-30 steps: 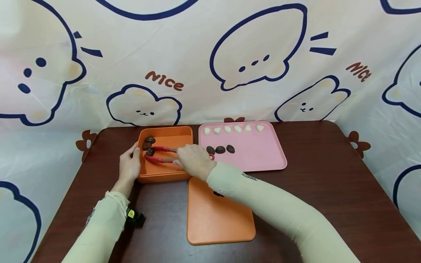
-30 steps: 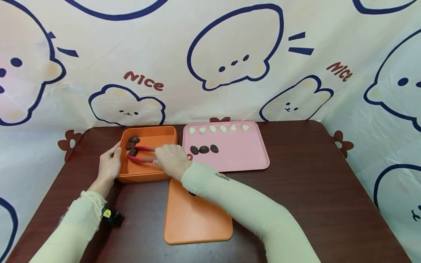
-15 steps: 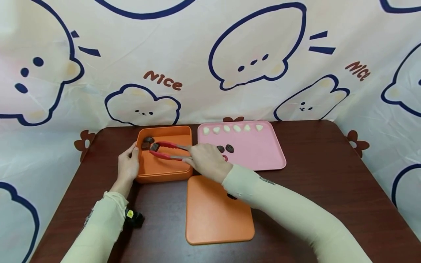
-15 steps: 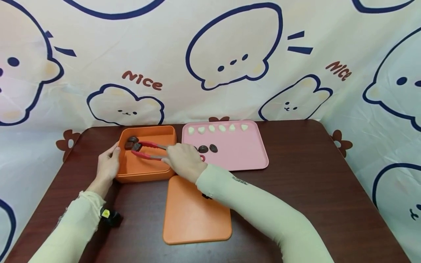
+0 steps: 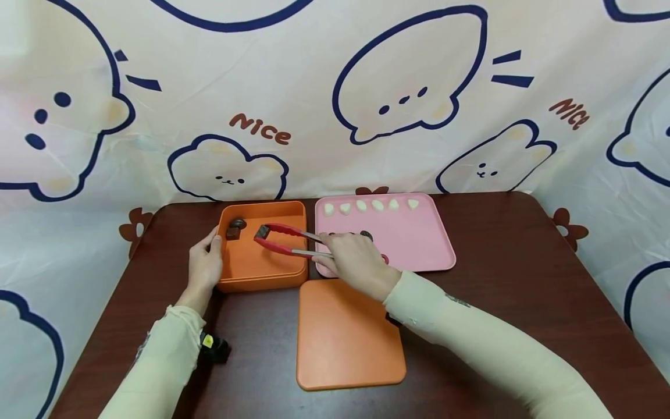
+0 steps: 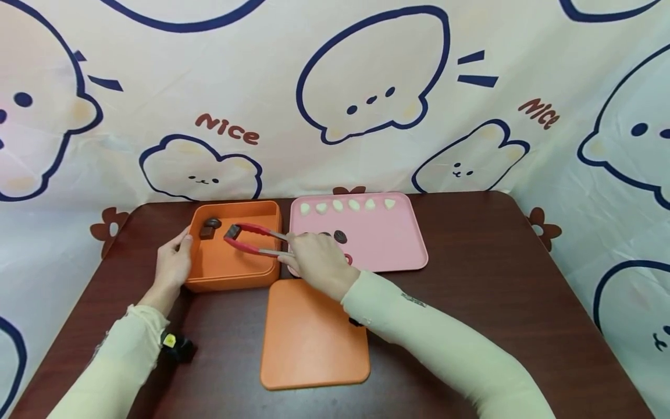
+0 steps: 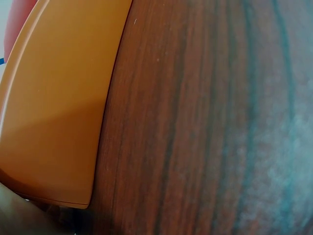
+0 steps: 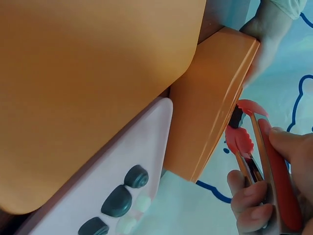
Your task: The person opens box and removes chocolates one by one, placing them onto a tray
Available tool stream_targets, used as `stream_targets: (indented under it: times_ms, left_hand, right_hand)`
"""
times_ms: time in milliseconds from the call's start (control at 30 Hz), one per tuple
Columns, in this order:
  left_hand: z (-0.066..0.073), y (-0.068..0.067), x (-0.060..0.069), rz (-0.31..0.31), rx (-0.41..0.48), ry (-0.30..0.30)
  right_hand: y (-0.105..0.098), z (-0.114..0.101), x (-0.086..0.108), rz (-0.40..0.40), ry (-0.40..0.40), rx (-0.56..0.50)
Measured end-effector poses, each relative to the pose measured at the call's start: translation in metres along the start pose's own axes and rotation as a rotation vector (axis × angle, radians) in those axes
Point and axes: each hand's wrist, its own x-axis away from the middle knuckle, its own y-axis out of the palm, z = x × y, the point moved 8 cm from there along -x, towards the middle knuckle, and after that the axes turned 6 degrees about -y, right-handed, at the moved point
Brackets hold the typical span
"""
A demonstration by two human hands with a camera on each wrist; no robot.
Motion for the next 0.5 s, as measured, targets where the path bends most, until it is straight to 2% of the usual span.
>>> stream_targets:
  times_ms: [167,367,500]
  left_hand:
    - [-0.001,0.0,0.001,-0.001,-0.012,-0.005]
    - [-0.001,0.002,0.001,-0.029,-0.018,0.0]
    - [0.003,0.002,0.0,-0.049,-0.019,-0.009]
  right_hand:
    - [-0.008,0.011,0.015,0.027,0.013,-0.039]
    - [-0.022,0.028,0.033,0.095,0.021,-0.004]
    - [-0.03,0.041,0.045,0.113,0.046,-0.014]
